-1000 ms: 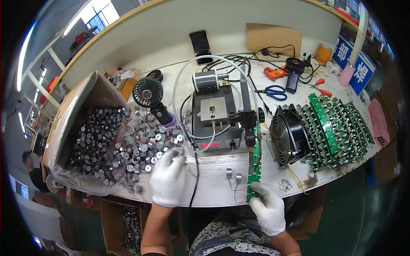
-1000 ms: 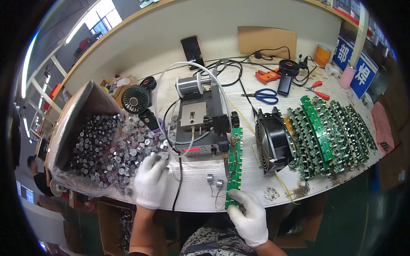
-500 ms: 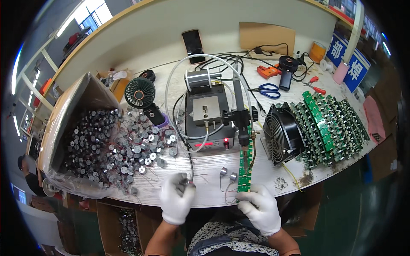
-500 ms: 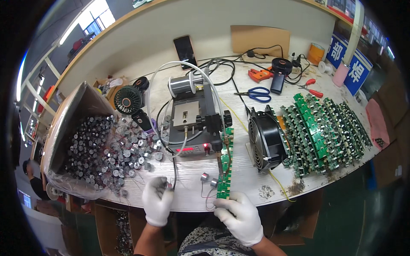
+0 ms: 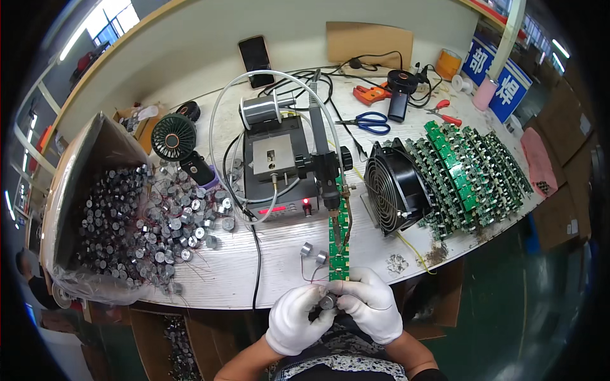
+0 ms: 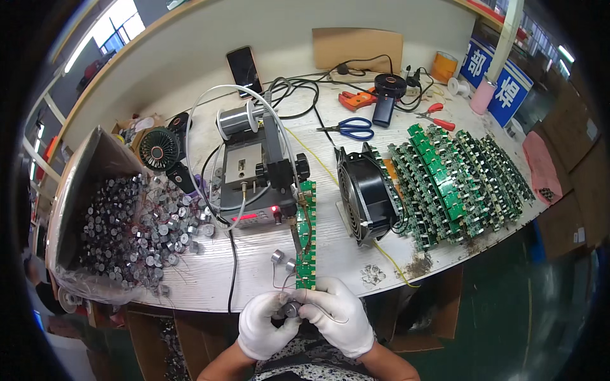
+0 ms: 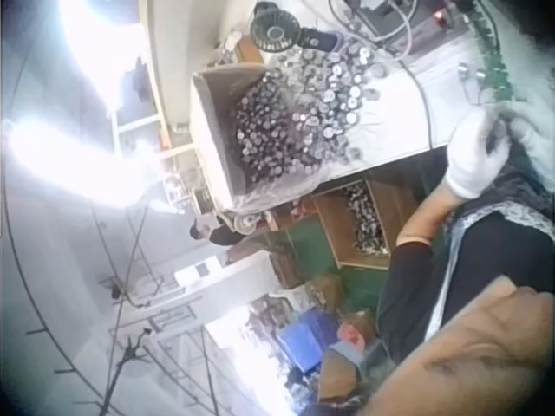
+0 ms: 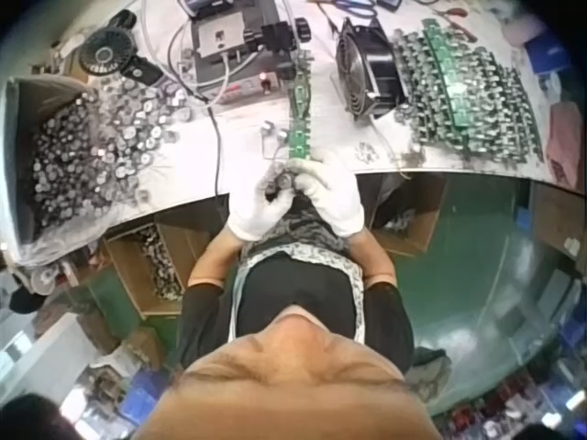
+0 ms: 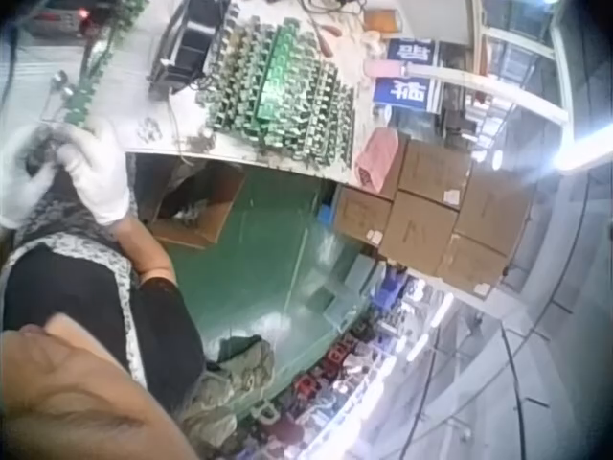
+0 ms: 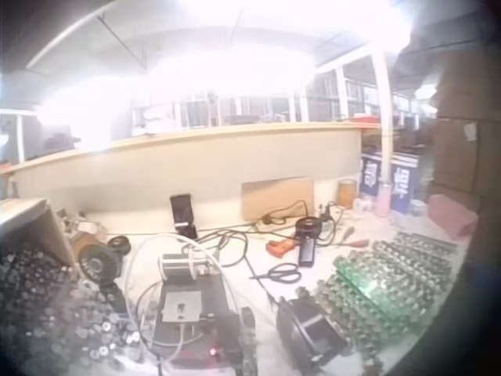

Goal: The person solders electronic components onto a printed circuit board using a soldering iron and solder wire.

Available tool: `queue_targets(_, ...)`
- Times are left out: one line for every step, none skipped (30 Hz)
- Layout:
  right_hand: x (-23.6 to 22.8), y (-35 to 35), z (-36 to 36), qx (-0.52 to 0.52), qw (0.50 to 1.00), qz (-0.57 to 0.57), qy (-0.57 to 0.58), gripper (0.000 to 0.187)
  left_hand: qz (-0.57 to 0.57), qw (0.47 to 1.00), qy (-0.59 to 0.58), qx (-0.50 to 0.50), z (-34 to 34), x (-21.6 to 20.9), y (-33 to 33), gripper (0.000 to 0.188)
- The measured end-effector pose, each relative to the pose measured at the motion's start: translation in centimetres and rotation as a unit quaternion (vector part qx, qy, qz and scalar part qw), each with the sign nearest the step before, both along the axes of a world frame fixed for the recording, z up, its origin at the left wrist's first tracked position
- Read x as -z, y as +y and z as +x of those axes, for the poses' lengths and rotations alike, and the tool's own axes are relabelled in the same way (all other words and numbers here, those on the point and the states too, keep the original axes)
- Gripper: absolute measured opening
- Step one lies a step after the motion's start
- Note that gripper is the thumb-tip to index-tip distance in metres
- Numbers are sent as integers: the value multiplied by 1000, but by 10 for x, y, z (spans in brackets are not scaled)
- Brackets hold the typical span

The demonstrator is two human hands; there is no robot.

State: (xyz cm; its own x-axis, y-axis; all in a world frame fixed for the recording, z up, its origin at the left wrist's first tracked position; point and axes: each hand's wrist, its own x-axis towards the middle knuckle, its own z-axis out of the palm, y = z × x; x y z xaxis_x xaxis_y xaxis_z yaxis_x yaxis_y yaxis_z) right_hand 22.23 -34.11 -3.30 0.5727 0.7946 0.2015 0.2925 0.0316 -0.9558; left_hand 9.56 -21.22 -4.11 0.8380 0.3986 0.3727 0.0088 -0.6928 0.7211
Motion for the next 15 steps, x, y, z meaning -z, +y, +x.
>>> queue_targets(0,0,-1,8,1000,4,18,26,0,1000,0,0,-1,1,0,45)
queue_targets(0,0,-2,17,999,8,37,24,10,999,-30,10,0,-2,2,45)
queue_targets(0,0,-3,19,999,7,37,24,21,998,-61,19,1,-5,3,44)
queue_targets(0,-1,-4,27,998,-4,53,20,21,998,-61,20,1,-6,7,44)
queue_targets(0,-1,-5,35,997,-13,70,17,38,997,-58,38,1,-8,12,44)
queue_targets(-1,0,-5,34,997,-13,70,17,56,995,-56,55,-1,-10,17,45)
queue_targets(-1,0,-5,45,998,-6,46,16,51,997,-32,54,-4,-10,20,46)
queue_targets(-2,1,-5,57,998,0,22,14,67,995,-34,62,-4,-12,26,50)
queue_targets(-2,0,-6,58,998,-1,22,14,83,993,-35,71,-3,-14,32,54)
queue_targets(-1,0,-7,71,997,-10,41,14,79,994,-30,75,-3,-17,35,51)
queue_targets(0,0,-8,83,995,-18,61,13,79,993,-31,76,-3,-17,39,51)
queue_targets(0,1,-9,84,994,-18,61,13,100,992,-14,73,-4,-17,42,49)
queue_targets(0,1,-10,97,993,-18,67,12,120,990,3,71,-4,-17,46,46)
queue_targets(1,2,-10,110,991,-18,73,12,127,990,20,56,-4,-24,48,40)
queue_targets(0,2,-9,110,991,-19,74,12,145,988,26,57,-5,-21,54,38)
